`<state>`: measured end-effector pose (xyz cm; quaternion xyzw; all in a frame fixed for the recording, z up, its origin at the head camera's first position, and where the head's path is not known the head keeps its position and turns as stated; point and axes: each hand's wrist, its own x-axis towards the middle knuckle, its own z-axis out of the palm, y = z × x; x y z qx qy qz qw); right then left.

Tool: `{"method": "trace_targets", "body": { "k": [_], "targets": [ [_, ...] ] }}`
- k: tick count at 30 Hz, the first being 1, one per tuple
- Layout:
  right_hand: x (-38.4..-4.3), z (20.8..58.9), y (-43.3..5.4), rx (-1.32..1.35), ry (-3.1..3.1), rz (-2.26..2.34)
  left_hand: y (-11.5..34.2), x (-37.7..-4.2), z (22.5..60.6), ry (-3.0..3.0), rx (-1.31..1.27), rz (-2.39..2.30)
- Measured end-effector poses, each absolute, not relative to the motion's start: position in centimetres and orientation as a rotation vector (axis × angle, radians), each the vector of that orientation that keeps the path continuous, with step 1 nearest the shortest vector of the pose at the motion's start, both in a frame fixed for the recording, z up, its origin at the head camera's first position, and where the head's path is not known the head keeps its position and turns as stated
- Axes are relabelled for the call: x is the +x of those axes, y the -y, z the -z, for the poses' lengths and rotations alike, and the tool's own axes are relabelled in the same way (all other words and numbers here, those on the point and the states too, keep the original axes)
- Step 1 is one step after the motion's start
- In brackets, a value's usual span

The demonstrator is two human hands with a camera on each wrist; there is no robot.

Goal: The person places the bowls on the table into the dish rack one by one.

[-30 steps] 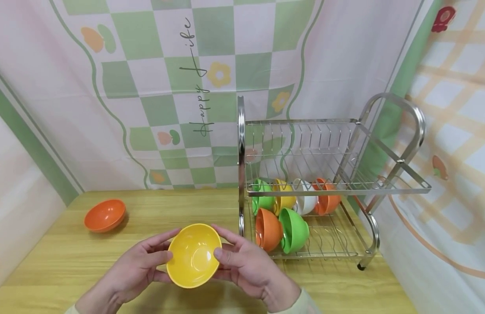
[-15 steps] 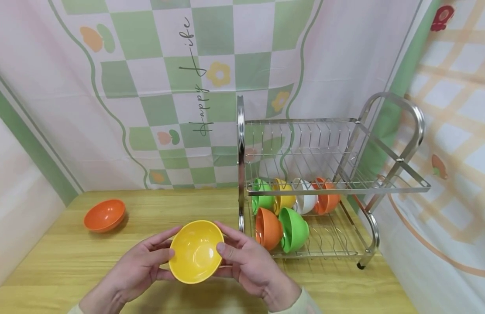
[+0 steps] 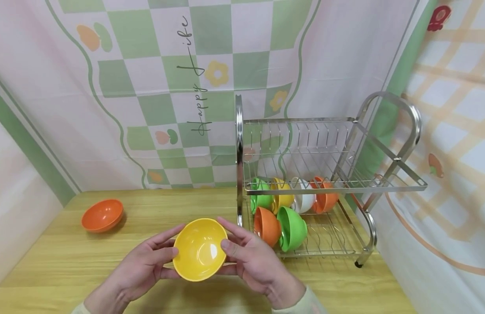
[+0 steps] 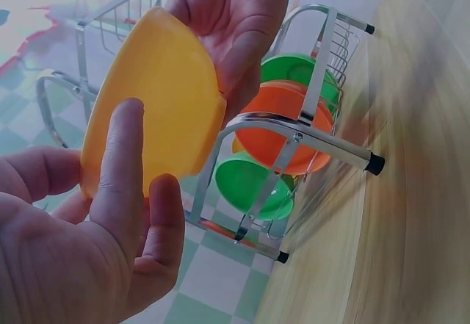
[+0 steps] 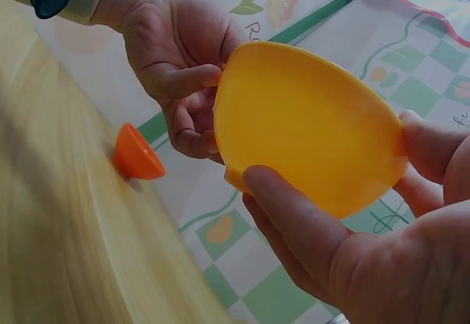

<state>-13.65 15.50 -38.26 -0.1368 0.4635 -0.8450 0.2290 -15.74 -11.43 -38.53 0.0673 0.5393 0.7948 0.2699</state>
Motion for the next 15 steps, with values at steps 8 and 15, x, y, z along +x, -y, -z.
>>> {"method": "trace_targets", "body": {
  "k": [8, 15],
  "targets": [
    [-13.6, 38.2, -15.9, -0.353, -1.332, 2.329, 11.1, -15.9, 38.6, -1.434, 0.194, -2.154],
    [-13.5, 38.0, -17.6, -0.428, -1.355, 2.332, 10.7, -16.4, 38.7, -1.442, 0.299, -2.111]
  ]
}}
